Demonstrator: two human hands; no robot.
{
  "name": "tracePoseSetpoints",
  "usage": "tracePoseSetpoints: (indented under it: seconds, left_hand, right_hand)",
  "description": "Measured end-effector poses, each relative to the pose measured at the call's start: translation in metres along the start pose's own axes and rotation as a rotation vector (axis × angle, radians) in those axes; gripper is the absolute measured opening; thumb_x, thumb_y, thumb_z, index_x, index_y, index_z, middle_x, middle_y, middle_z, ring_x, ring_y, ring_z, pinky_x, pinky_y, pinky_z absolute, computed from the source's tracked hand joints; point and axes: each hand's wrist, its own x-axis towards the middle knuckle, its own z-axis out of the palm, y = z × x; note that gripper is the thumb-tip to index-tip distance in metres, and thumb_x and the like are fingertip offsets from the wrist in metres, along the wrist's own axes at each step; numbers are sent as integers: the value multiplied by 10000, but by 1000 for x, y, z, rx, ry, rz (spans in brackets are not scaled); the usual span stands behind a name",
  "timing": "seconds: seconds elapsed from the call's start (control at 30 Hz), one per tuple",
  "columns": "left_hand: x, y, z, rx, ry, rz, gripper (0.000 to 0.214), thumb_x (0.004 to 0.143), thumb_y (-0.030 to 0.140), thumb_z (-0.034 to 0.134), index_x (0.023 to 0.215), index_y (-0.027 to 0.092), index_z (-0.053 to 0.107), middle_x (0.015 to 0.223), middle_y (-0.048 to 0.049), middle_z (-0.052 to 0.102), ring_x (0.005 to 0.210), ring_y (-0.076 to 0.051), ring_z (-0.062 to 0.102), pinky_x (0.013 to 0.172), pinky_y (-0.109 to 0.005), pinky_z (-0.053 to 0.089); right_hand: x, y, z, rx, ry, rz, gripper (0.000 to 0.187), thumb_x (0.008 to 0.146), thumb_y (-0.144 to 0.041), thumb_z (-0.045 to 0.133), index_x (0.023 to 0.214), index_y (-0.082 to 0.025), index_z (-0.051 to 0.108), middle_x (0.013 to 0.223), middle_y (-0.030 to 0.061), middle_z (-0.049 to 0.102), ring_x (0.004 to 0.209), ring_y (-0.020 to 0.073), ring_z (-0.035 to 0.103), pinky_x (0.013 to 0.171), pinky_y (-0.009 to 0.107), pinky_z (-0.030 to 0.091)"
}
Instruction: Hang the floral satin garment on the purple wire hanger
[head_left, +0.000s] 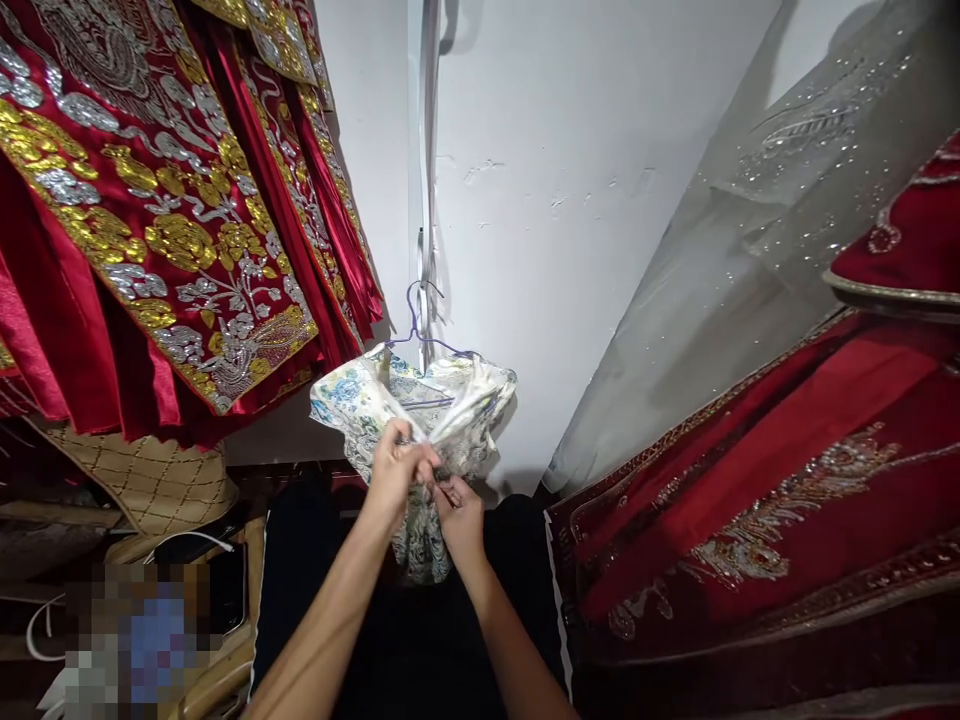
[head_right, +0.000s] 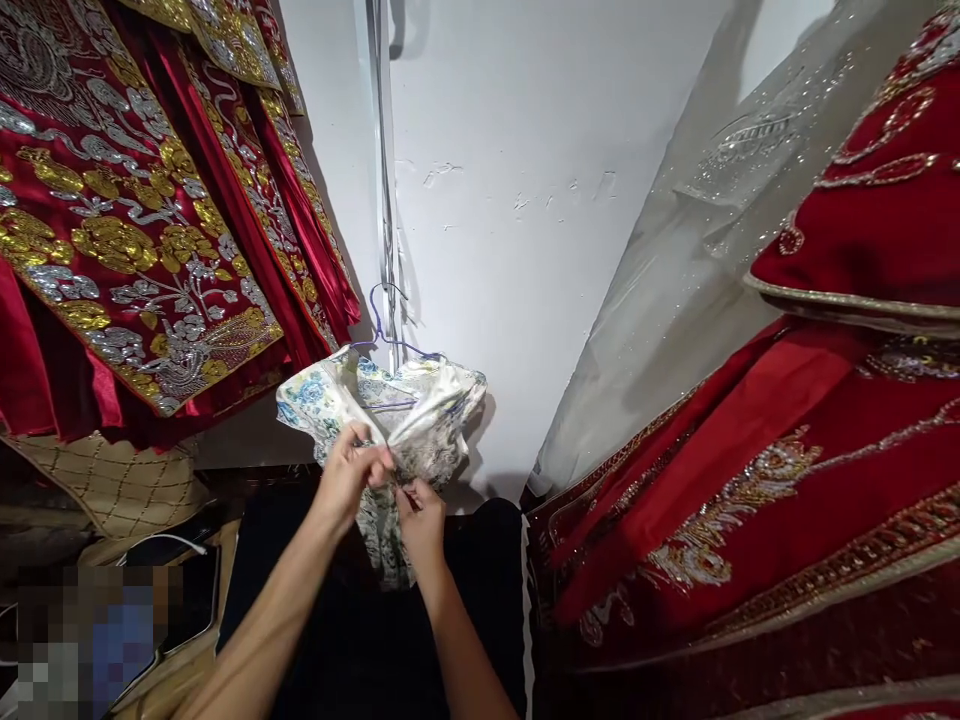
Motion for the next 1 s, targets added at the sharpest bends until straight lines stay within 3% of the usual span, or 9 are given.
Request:
tracePoseSetpoints:
  seconds: [0.17, 0.27, 0.37, 0.43, 0.57, 0.67, 0.77, 0.87, 1.0]
  left_hand:
    - [48, 83, 18, -59, 4, 252, 417, 692, 162, 690, 853, 238, 314, 635, 48, 652, 443, -69, 546, 428, -132, 326]
    - [50, 106, 27, 32, -86, 350, 392, 742, 185, 677, 881, 243, 315, 660, 49, 653, 464, -87, 586, 430, -145, 345]
    - [40, 102, 28, 149, -160, 405, 312, 835, 241, 616, 898, 245, 310, 677, 63, 631, 461, -84, 583, 452, -167, 381]
    - [34, 91, 23, 211, -187, 428, 239, 895, 270, 553, 916, 244, 316, 690, 69, 610, 472, -78, 570, 480, -180, 401]
    - [30, 71, 15, 327, -211, 423, 140, 952, 288, 479, 952, 246, 345, 724, 54, 576, 508, -83, 529, 535, -212, 423]
    - [28, 64, 12, 383, -163, 428, 132, 956, 283, 481, 932, 249, 355, 702, 52, 531, 527, -92, 480, 549, -215, 401]
    - [28, 60, 9, 397, -66, 430, 178, 935, 274, 519, 898, 251, 346, 670, 58, 486, 530, -98, 437, 531, -204, 356]
    - [30, 53, 5, 371, -41, 433, 209, 931, 274, 525, 890, 253, 321, 674, 62, 476, 525, -95, 421, 521, -202, 344]
    - [33, 38, 4, 332, -50, 394, 227, 926, 266, 522, 895, 253, 298, 673, 69, 482, 503, -85, 423, 493, -195, 341]
  right_hand:
    - [4, 12, 11, 33, -7, 41, 324, 829, -506, 614, 691, -220, 546, 590, -3, 512, 558, 187, 517, 550, 325, 443]
    - [1, 10, 10, 33, -34, 47, 306, 824, -493, 630, 699, -222, 566, 604, -1, 546, 578, 190, 542, 567, 324, 458]
    - [8, -14, -2, 39, -63, 40, 236, 826, -472, 649, 815, -236, 651, 735, 23, 644, 705, 214, 615, 660, 338, 503]
    - [24, -45, -13, 55, -45, 2, 305, 836, -465, 647, 1012, -219, 683, 846, 53, 679, 801, 230, 638, 722, 355, 518]
    - [75, -123, -30, 105, -73, -207, 519, 914, -425, 565, 1389, -222, 521, 918, 50, 665, 742, 174, 585, 671, 306, 497]
    - [105, -161, -33, -44, -142, -388, 325, 927, -384, 548, 1191, -236, 664, 921, 37, 663, 705, 153, 550, 650, 281, 454]
    - [115, -170, -32, -249, -236, -485, 197, 936, -329, 532, 952, -220, 695, 823, 22, 659, 684, 154, 540, 646, 274, 418]
    - [112, -166, -29, -354, -263, -503, 148, 935, -282, 528, 959, -224, 662, 783, 6, 658, 678, 156, 551, 639, 266, 396]
    - [110, -163, -24, -367, -171, -515, 139, 937, -244, 497, 966, -218, 630, 853, 29, 669, 743, 175, 581, 665, 273, 401]
